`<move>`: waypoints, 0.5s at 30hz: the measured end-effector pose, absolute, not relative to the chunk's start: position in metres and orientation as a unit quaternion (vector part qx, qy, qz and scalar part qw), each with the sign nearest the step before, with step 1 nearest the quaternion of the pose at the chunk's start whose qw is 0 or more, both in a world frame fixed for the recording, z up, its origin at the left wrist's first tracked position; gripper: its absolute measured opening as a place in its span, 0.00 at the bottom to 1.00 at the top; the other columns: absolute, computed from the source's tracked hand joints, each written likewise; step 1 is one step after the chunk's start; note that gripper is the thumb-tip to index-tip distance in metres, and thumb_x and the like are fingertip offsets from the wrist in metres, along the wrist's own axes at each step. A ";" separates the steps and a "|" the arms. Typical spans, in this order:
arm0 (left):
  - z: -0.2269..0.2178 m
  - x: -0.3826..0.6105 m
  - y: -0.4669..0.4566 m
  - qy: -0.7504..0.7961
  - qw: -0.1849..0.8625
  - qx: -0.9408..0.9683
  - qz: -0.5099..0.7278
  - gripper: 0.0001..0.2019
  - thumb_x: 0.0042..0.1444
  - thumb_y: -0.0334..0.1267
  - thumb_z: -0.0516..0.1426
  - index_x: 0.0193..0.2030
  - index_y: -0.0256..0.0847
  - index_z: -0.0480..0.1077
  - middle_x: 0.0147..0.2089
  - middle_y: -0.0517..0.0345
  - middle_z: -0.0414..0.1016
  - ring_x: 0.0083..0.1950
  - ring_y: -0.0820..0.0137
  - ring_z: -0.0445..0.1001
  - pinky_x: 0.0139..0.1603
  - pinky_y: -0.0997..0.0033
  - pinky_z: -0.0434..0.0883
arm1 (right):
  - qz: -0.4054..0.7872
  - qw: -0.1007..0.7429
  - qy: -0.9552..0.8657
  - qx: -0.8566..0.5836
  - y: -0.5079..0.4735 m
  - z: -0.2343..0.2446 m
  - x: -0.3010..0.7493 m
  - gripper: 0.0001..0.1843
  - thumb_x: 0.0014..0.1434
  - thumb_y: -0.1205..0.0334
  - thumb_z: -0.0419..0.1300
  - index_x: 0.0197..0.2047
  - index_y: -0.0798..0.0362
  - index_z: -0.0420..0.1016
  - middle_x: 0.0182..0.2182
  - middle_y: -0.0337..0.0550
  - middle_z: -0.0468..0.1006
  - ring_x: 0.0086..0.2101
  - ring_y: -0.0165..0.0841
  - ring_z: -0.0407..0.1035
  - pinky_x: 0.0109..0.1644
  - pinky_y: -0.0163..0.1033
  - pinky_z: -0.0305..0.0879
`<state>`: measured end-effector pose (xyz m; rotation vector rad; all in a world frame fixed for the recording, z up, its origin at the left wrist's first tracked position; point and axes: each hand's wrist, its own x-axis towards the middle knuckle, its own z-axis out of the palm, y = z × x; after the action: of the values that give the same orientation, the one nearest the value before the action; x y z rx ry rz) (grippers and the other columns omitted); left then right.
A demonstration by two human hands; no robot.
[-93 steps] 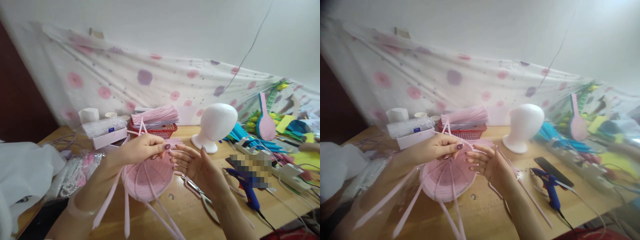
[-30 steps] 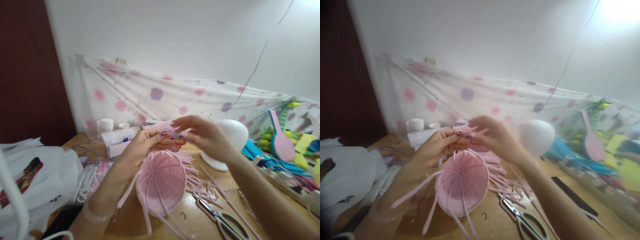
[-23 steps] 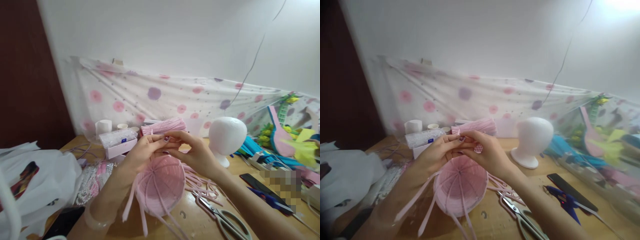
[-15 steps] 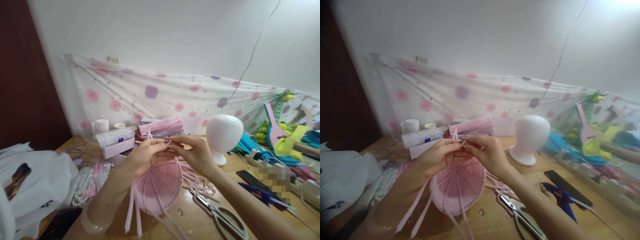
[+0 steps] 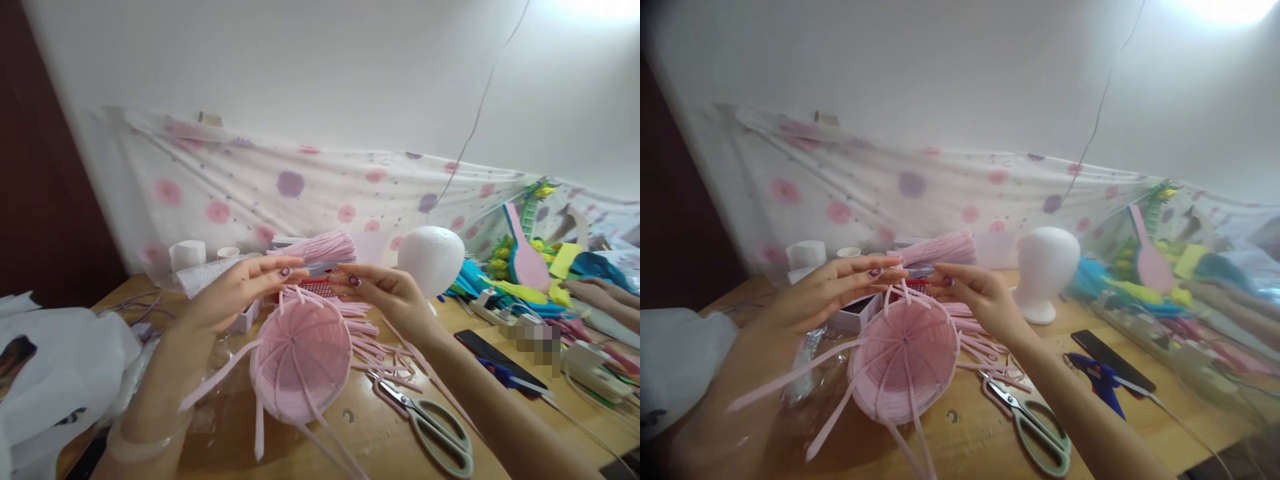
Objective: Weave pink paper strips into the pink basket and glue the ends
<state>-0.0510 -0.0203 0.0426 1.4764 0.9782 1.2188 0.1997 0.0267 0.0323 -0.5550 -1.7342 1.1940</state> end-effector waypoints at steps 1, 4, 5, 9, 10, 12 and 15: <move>0.044 -0.054 -0.022 0.406 0.446 0.600 0.525 0.17 0.54 0.43 0.63 0.50 0.43 0.76 0.54 0.51 0.80 0.58 0.63 0.76 0.62 0.64 0.69 | 0.504 0.469 -0.685 -0.240 0.028 0.030 0.199 0.14 0.57 0.55 0.68 0.46 0.49 0.83 0.41 0.47 0.85 0.42 0.39 0.80 0.49 0.45 0.77; 0.048 -0.059 -0.026 0.412 0.368 0.566 0.612 0.13 0.51 0.38 0.64 0.45 0.45 0.78 0.54 0.56 0.80 0.59 0.64 0.74 0.64 0.66 0.68 | 0.538 0.487 -0.627 -0.285 0.034 0.026 0.197 0.15 0.47 0.56 0.75 0.38 0.52 0.84 0.32 0.45 0.85 0.33 0.36 0.81 0.40 0.38 0.79; 0.049 -0.059 -0.028 0.406 0.352 0.553 0.637 0.12 0.51 0.36 0.64 0.44 0.45 0.78 0.53 0.57 0.80 0.59 0.65 0.74 0.64 0.66 0.68 | 0.544 0.491 -0.612 -0.296 0.035 0.026 0.195 0.15 0.44 0.57 0.77 0.35 0.54 0.84 0.28 0.44 0.85 0.29 0.34 0.80 0.36 0.35 0.79; 0.048 -0.049 -0.031 0.364 0.351 0.550 0.665 0.11 0.54 0.38 0.62 0.45 0.43 0.77 0.42 0.57 0.83 0.50 0.66 0.80 0.60 0.63 0.72 | 0.568 0.495 -0.587 -0.295 0.034 0.029 0.185 0.18 0.40 0.52 0.78 0.22 0.56 0.80 0.19 0.42 0.81 0.18 0.26 0.73 0.22 0.26 0.71; 0.047 -0.046 -0.032 0.368 0.352 0.566 0.649 0.12 0.56 0.40 0.61 0.47 0.42 0.76 0.40 0.57 0.84 0.48 0.66 0.80 0.59 0.63 0.72 | 0.582 0.490 -0.582 -0.287 0.033 0.030 0.182 0.19 0.40 0.50 0.78 0.22 0.56 0.80 0.19 0.42 0.81 0.18 0.26 0.73 0.22 0.25 0.71; 0.047 -0.039 -0.034 0.391 0.339 0.607 0.604 0.14 0.59 0.42 0.59 0.49 0.42 0.76 0.41 0.55 0.84 0.48 0.65 0.81 0.60 0.63 0.71 | 0.617 0.478 -0.567 -0.263 0.031 0.031 0.178 0.20 0.40 0.49 0.77 0.27 0.56 0.82 0.23 0.44 0.83 0.22 0.28 0.77 0.26 0.26 0.74; 0.046 -0.036 -0.035 0.406 0.323 0.650 0.555 0.14 0.60 0.42 0.58 0.51 0.42 0.76 0.46 0.54 0.83 0.51 0.65 0.80 0.59 0.66 0.71 | 0.665 0.463 -0.539 -0.231 0.030 0.031 0.176 0.20 0.41 0.54 0.78 0.37 0.55 0.84 0.31 0.46 0.85 0.31 0.31 0.81 0.37 0.27 0.77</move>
<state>-0.0358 -0.0348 0.0458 1.7055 1.0660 1.4557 0.1761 0.0297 0.0312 -0.5671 -1.3239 1.6345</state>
